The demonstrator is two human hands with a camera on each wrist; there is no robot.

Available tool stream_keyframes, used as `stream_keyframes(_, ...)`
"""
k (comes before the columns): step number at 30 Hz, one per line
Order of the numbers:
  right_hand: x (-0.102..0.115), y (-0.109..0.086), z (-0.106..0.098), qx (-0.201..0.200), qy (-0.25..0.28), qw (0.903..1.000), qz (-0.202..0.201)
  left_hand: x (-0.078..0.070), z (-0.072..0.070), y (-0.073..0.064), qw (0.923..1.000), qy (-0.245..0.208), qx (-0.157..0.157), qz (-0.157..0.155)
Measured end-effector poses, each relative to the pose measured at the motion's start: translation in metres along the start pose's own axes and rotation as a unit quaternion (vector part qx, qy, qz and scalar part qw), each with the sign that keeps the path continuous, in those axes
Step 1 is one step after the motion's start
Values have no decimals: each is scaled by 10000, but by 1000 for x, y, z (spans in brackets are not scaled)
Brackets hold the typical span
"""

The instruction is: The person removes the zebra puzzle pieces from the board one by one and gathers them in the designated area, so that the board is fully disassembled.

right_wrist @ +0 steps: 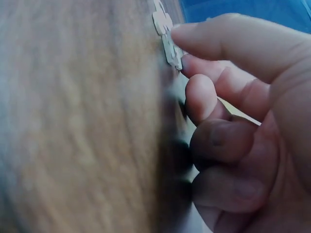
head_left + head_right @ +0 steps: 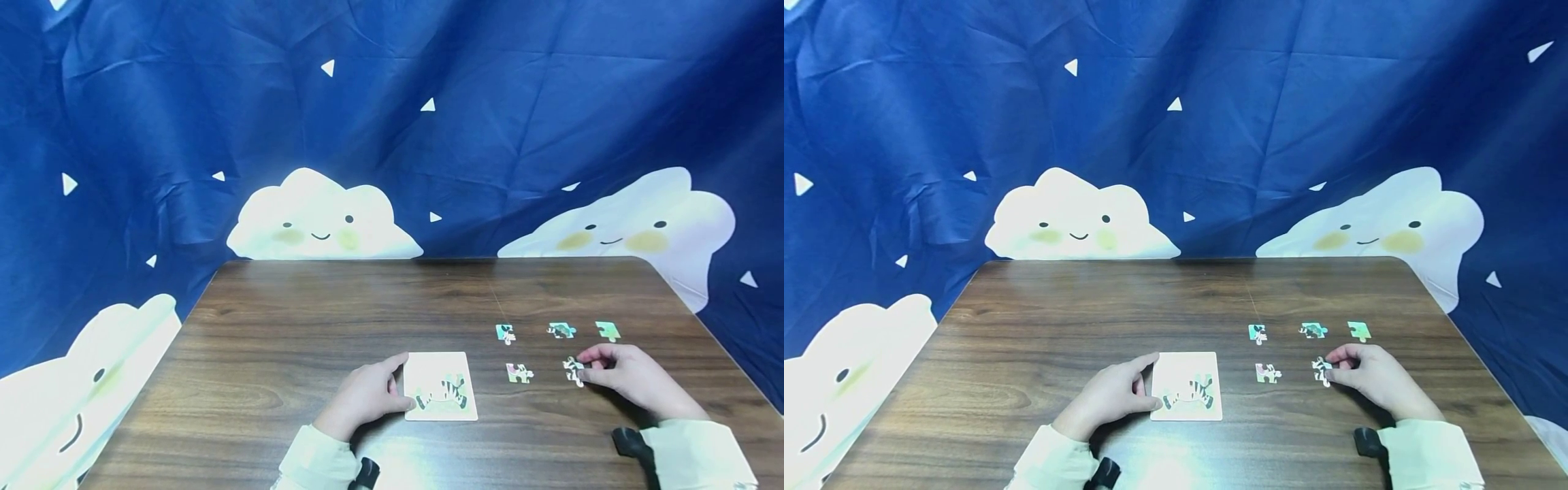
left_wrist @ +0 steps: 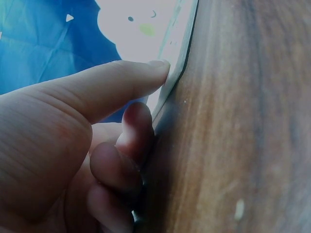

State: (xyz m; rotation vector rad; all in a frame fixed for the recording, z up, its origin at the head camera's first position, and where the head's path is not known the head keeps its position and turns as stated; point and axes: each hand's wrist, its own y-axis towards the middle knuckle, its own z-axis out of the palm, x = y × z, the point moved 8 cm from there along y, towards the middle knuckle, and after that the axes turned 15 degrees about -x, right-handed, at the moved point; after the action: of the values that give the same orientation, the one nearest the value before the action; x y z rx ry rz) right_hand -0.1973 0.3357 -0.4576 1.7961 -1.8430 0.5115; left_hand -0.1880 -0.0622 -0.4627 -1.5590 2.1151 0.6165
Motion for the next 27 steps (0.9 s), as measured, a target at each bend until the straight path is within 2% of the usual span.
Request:
stream_keyframes(7,7,1,-4,-366,112,9992,-128,0,0,0,10000,30,35,-6)
stream_keyframes(14,24,3,-6,-807,254,9956,-399,0,1,0,10000,16,58,2)
stream_keyframes(22,49,2,-1,-1038,331,9922,-603,-1,-1,0,10000,-7,83,-10)
stream_keyframes(27,64,0,5,-1131,660,9890,-681,-2,-1,0,10000,-9,80,16)
